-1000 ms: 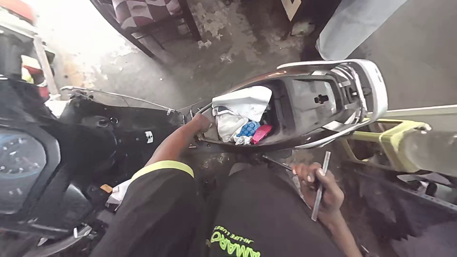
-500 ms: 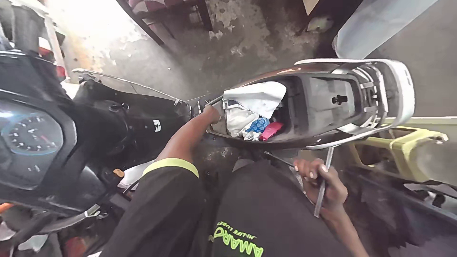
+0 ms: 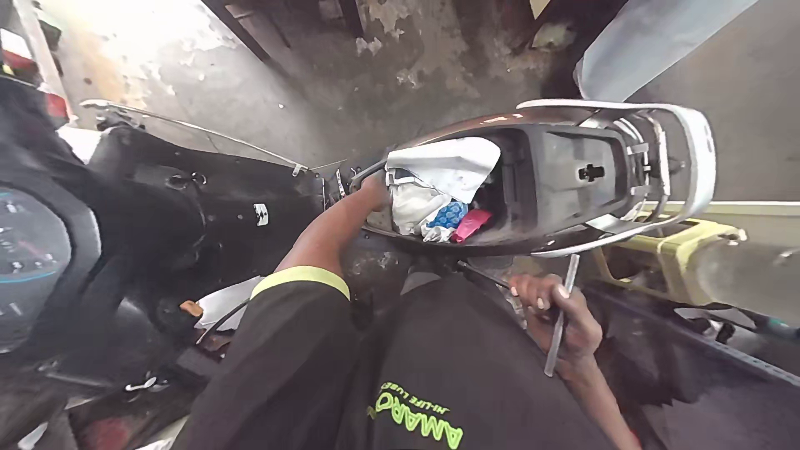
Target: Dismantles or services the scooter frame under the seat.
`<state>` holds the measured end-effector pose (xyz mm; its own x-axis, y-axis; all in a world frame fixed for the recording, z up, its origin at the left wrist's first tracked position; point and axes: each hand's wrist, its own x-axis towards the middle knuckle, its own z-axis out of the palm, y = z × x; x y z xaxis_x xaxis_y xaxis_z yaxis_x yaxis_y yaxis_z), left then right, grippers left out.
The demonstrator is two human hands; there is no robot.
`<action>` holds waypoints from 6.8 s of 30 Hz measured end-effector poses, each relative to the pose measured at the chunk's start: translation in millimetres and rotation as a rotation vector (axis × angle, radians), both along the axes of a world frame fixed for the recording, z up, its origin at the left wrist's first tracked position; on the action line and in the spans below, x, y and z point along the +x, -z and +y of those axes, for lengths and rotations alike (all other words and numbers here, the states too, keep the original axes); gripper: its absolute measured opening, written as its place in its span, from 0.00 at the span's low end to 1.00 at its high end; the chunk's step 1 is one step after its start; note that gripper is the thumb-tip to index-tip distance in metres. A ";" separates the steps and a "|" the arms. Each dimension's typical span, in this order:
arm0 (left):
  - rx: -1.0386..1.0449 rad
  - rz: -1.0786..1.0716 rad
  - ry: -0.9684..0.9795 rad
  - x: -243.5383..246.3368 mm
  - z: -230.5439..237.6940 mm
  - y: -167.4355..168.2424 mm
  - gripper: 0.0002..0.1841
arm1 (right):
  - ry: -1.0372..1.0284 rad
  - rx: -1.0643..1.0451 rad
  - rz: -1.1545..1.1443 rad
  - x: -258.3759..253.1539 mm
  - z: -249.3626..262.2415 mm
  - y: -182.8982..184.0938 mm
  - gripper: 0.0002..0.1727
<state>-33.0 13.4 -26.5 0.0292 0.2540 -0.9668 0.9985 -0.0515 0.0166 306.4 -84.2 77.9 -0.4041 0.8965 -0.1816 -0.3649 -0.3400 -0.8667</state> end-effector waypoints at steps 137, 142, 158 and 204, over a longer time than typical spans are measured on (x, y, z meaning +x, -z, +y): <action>0.604 0.008 -0.670 -59.2 -134.2 153.0 0.22 | -0.120 -0.098 -0.098 80.6 -63.8 37.9 0.18; 0.600 -0.038 -0.668 -65.4 -134.4 162.3 0.22 | -0.129 -0.093 -0.067 75.6 -61.6 38.7 0.18; 0.523 -0.027 -0.676 -69.1 -115.8 161.4 0.16 | -0.241 -0.103 -0.119 58.1 -56.1 45.6 0.18; 0.627 0.102 -0.816 -35.2 -141.2 129.3 0.15 | -0.215 -0.136 -0.192 80.8 -71.9 41.3 0.18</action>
